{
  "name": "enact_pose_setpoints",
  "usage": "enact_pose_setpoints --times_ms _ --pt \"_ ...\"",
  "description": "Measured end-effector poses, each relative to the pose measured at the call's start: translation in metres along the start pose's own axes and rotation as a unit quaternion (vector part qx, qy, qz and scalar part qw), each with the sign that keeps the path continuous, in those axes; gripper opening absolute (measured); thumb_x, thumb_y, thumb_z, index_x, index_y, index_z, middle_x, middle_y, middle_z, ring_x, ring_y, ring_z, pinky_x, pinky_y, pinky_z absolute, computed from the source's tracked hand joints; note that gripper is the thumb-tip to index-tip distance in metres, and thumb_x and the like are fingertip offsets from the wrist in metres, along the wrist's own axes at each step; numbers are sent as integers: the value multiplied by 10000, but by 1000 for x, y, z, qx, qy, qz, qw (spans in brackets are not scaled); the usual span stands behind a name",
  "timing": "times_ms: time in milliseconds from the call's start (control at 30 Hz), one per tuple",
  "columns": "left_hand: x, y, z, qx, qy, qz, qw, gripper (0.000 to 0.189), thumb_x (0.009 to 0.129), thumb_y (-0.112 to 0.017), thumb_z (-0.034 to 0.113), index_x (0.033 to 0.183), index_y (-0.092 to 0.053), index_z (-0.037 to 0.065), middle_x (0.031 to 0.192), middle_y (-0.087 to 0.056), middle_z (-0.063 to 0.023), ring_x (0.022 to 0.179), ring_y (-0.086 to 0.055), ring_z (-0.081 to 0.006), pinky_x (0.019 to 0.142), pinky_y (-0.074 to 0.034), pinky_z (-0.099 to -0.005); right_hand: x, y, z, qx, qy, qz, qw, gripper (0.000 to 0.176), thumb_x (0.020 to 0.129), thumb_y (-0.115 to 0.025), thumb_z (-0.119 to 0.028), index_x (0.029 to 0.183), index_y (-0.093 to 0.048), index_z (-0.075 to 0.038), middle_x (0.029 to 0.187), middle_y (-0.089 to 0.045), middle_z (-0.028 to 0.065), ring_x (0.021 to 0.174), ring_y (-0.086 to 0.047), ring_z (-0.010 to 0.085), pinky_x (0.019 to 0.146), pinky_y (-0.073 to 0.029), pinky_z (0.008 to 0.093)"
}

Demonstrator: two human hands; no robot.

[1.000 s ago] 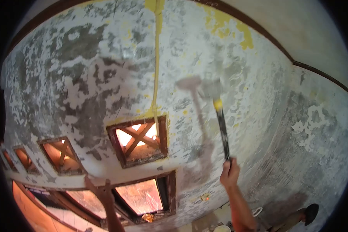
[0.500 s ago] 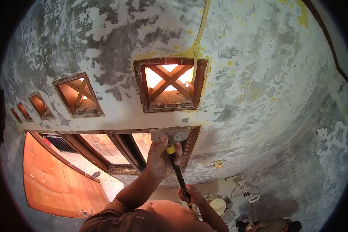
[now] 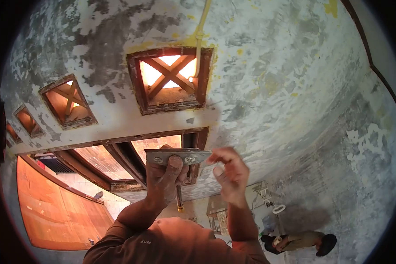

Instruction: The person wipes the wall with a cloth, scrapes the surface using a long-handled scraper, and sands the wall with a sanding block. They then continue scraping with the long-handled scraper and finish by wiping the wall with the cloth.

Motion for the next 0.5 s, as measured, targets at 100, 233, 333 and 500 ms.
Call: enact_pose_setpoints --times_ms 100,233,333,500 --pt "-1 0 -2 -16 21 1 1000 159 913 -612 149 873 -540 13 670 -512 11 571 -417 -35 500 -331 -208 26 -17 -45 -32 49 -1 998 345 853 -659 -143 1118 -550 50 991 -545 106 883 -557 177 800 -448 292" --pt "-1 5 -4 -40 32 -3 999 151 914 -613 148 880 -539 20 667 -499 20 558 -399 -35 488 -312 -208 33 -41 -46 -49 19 -15 999 281 849 -659 -108 1064 -568 50 976 -558 107 883 -551 162 775 -435 262" --pt "-3 10 -2 -22 39 -4 999 155 907 -625 147 862 -553 17 665 -509 21 575 -411 -29 495 -313 -204 28 -53 -36 -40 28 -53 997 236 837 -663 -80 1014 -576 49 963 -572 116 870 -543 151 760 -428 259" --pt "-2 12 -3 32 22 -39 998 194 902 -634 167 809 -569 9 673 -522 23 614 -423 -27 533 -335 -205 21 -54 -30 1 31 -19 999 211 826 -646 -83 964 -572 58 942 -576 136 866 -519 150 771 -402 262"
Point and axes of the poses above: each hand's wrist, its own x-axis towards the middle knuckle, its own y-axis out of the back of the hand, z = x × y, the point moved 9 cm from there along x, towards the middle knuckle
